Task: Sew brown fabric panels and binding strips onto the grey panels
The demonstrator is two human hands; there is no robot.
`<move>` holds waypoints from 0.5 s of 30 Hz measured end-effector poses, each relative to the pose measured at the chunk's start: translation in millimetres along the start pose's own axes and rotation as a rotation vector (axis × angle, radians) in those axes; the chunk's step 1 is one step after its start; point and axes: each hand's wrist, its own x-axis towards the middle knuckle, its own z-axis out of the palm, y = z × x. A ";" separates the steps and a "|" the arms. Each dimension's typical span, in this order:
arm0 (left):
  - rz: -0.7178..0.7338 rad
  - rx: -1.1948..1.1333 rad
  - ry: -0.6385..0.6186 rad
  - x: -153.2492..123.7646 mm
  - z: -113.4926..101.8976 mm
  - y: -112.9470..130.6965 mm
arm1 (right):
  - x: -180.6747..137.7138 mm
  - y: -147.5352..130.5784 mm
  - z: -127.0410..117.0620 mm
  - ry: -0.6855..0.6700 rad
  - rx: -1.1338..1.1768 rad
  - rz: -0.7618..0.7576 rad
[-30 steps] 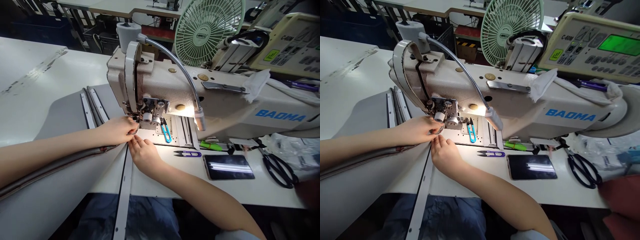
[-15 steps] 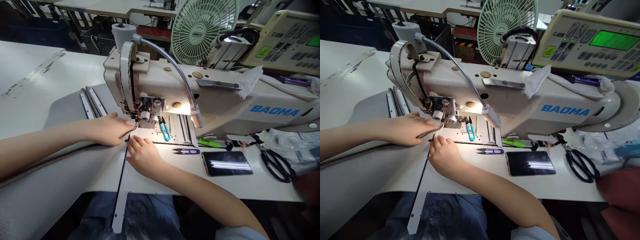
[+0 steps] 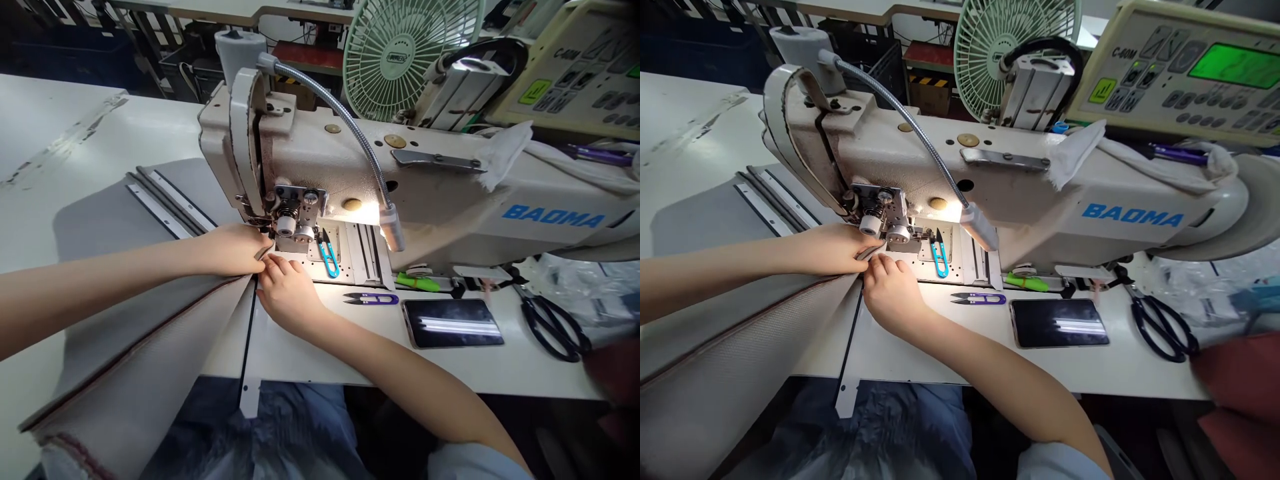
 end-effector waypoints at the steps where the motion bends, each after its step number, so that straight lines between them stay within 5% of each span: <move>1: -0.006 -0.021 0.013 1.7 0.0 -0.5 | -0.1 -3.4 -1.5 -0.011 0.037 -0.015; 9: -0.102 -0.077 0.044 5.8 13.9 -1.2 | 15.2 -19.2 -7.9 -0.200 0.334 -0.026; 15: -0.096 -0.120 0.164 0.8 36.5 -3.1 | -19.6 -10.0 -8.4 -0.017 0.243 -0.007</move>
